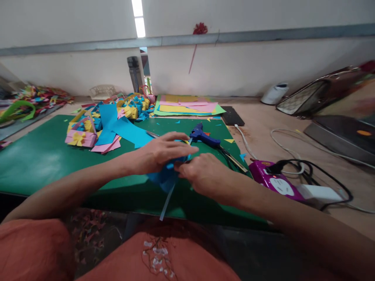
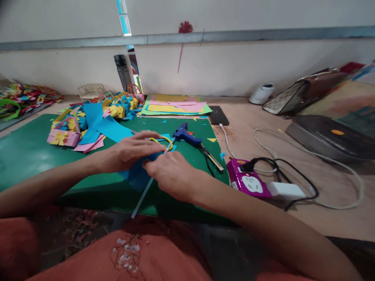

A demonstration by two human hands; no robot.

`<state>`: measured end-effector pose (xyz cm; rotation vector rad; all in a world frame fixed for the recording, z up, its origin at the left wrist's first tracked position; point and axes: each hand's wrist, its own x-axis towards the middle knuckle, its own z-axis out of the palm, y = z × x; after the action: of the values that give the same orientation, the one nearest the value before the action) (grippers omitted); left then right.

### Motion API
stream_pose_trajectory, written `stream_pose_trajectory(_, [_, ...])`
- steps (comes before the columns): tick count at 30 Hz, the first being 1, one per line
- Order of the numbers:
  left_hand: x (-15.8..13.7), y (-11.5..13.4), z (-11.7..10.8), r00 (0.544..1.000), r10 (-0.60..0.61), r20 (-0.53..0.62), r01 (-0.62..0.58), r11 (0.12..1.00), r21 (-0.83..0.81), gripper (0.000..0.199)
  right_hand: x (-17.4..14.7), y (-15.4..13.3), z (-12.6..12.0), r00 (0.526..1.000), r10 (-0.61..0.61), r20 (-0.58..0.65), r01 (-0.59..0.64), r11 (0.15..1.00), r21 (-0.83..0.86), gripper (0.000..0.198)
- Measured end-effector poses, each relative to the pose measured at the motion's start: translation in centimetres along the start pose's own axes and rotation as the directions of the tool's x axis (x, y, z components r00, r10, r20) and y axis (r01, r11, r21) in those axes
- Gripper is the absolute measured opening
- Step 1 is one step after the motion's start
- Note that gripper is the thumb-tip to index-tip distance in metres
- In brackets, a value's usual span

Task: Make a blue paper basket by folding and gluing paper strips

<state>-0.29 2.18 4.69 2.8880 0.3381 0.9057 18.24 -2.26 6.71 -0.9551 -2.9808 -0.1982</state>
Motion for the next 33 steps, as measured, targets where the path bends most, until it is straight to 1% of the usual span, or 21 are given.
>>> stream_pose_trajectory(1, [0.1,0.0,-0.5,0.995,-0.031,-0.095,0.033,0.999,0.014,0.038,0.1,0.3,-0.2,0.998,0.060,-0.008,-0.059,0.998,0.020,0.014])
stream_pose_trajectory(2, [0.1,0.0,-1.1,0.981,-0.095,-0.167,0.097,0.995,0.009,0.034,0.1,0.6,-0.3,0.994,0.112,-0.015,-0.111,0.993,0.041,0.010])
stream_pose_trajectory(3, [0.1,0.1,-1.6,0.969,-0.146,-0.199,0.145,0.989,-0.023,0.032,0.2,0.9,-0.5,0.988,0.154,-0.024,-0.153,0.986,0.063,0.006])
stream_pose_trajectory(4, [0.1,0.2,-2.1,0.962,-0.185,-0.199,0.175,0.982,-0.066,0.030,0.3,1.2,-0.6,0.983,0.181,-0.031,-0.178,0.980,0.087,0.006])
stream_pose_trajectory(5, [0.0,0.3,-2.5,0.959,-0.221,-0.179,0.204,0.973,-0.111,0.028,0.3,1.5,-0.7,0.981,0.193,-0.034,-0.188,0.976,0.112,0.008])
stream_pose_trajectory(7, [-0.2,0.4,-2.8,0.961,-0.257,-0.105,0.237,0.957,-0.169,0.027,0.5,1.8,-0.8,0.979,0.199,-0.038,-0.190,0.968,0.162,0.011])
stream_pose_trajectory(12, [-0.8,0.4,-2.2,0.951,-0.287,0.115,0.301,0.944,-0.134,0.035,0.9,2.0,-0.8,0.980,0.199,-0.011,-0.189,0.943,0.275,0.021])
stream_pose_trajectory(14, [-1.0,0.2,-2.2,0.942,-0.287,0.175,0.313,0.939,-0.142,0.033,0.9,2.1,-0.9,0.980,0.199,0.002,-0.191,0.935,0.298,0.022])
stream_pose_trajectory(16, [-1.1,0.0,-2.3,0.934,-0.279,0.222,0.316,0.937,-0.150,0.025,1.0,2.2,-1.0,0.980,0.200,0.018,-0.195,0.930,0.310,0.023])
stream_pose_trajectory(18, [-1.3,-0.2,-2.5,0.934,-0.262,0.242,0.305,0.938,-0.162,0.013,1.1,2.4,-1.1,0.979,0.197,0.041,-0.200,0.925,0.322,0.024])
stream_pose_trajectory(20, [-1.4,-0.4,-2.6,0.942,-0.235,0.242,0.285,0.938,-0.199,0.006,1.2,2.7,-1.1,0.981,0.187,0.058,-0.195,0.915,0.352,0.024])
stream_pose_trajectory(23, [-1.6,-0.8,-2.8,0.952,-0.219,0.211,0.270,0.930,-0.249,0.007,1.3,3.1,-1.0,0.988,0.147,0.049,-0.154,0.887,0.435,0.024])
stream_pose_trajectory(25, [-1.6,-0.8,-2.9,0.950,-0.239,0.198,0.286,0.923,-0.258,0.010,1.3,3.4,-0.7,0.994,0.109,0.020,-0.106,0.880,0.464,0.025])
stream_pose_trajectory(27, [-1.5,-0.6,-2.9,0.941,-0.265,0.212,0.316,0.913,-0.259,0.009,1.2,3.3,-0.4,0.996,0.089,-0.024,-0.069,0.895,0.440,0.021])
stream_pose_trajectory(30, [-1.4,0.0,-2.8,0.914,-0.307,0.265,0.376,0.887,-0.267,0.007,0.9,2.7,-0.3,0.975,0.131,-0.180,-0.075,0.954,0.292,0.008])
stream_pose_trajectory(32, [-1.4,0.4,-2.8,0.900,-0.334,0.280,0.410,0.867,-0.283,0.008,0.8,2.2,-0.5,0.951,0.119,-0.286,-0.060,0.976,0.209,0.018])
stream_pose_trajectory(33, [-1.3,0.5,-2.9,0.899,-0.343,0.273,0.417,0.858,-0.298,0.009,0.9,2.0,-0.6,0.947,0.089,-0.308,-0.029,0.980,0.196,0.024])
